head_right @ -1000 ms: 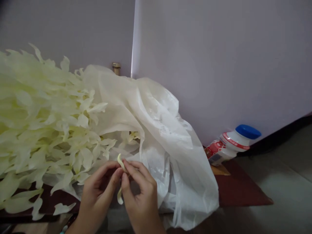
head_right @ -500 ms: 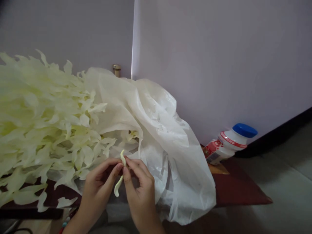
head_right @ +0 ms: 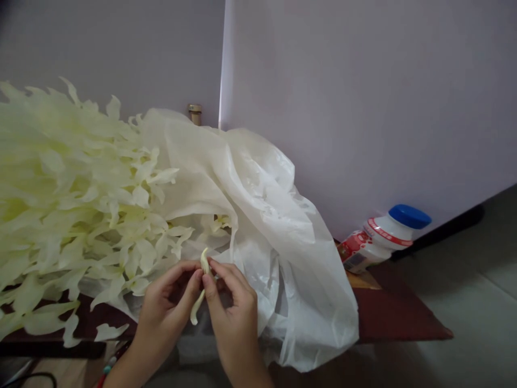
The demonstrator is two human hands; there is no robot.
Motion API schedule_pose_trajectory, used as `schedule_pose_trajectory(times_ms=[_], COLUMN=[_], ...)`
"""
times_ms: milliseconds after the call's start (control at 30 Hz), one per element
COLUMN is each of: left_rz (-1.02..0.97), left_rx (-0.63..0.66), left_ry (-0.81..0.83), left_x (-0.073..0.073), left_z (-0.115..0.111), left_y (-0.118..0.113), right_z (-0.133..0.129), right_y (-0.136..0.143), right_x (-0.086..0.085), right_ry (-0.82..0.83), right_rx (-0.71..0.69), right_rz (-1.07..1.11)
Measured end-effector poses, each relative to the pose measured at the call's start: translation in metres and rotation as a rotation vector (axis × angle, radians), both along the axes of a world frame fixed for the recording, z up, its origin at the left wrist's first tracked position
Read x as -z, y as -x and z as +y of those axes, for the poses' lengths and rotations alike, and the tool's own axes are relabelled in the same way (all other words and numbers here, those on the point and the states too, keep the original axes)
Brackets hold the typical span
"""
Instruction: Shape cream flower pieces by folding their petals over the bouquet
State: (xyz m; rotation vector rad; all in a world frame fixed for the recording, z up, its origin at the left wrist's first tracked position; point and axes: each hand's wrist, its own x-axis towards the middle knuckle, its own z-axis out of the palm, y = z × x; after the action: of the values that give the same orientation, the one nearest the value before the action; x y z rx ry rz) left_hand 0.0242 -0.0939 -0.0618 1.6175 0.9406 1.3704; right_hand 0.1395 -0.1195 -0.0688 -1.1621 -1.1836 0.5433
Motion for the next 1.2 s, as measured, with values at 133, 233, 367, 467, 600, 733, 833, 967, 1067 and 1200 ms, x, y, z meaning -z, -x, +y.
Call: schedule_pose_trajectory(times_ms=[133,233,367,467,600,733,833,967,1067,1200], left_rz=[0.034,0.054,0.069,0.083,0.117,0.145,0.143,0.126,0.119,0.126], left_rx=[-0.004,0.001,-0.016,-0.028,-0.035,-0.068,-0.078,-0.058,-0.058,-0.062], left_ry=[-0.018,-0.033,-0.041,-0.043,-0.066,-0.135,-0.189,-0.231,-0.246,-0.271], left_x=[-0.002,-0.005,-0.007,-0.008,-0.009,-0.009,-0.009,-0.009,-0.008,-0.003], left_z=[0.001,0.002,0.001,0.002,0.001,-0.001,-0.002,-0.001,-0.001,-0.002], left_y=[0.001,0.001,0.001,0.001,0.001,0.001,0.001,0.001,0.001,0.003], right_z=[-0.001,-0.003,-0.005,-0.005,-0.006,-0.007,-0.007,-0.005,-0.004,-0.004], right_y=[0.003,0.005,0.006,0.007,0.008,0.008,0.006,0.004,0.002,0.001], right_x=[0.000,0.002,0.006,0.009,0.011,0.011,0.012,0.014,0.017,0.017], right_ry=[-0.032,-0.088,-0.179,-0.211,-0.205,-0.127,-0.046,0.025,0.078,0.150], right_rx=[0.064,0.150,0.179,0.180,0.244,0.315,0.318,0.278,0.236,0.163], right_rz=[-0.106,-0.214,-0.348,-0.409,-0.405,-0.350,-0.304,-0.228,-0.133,0.005])
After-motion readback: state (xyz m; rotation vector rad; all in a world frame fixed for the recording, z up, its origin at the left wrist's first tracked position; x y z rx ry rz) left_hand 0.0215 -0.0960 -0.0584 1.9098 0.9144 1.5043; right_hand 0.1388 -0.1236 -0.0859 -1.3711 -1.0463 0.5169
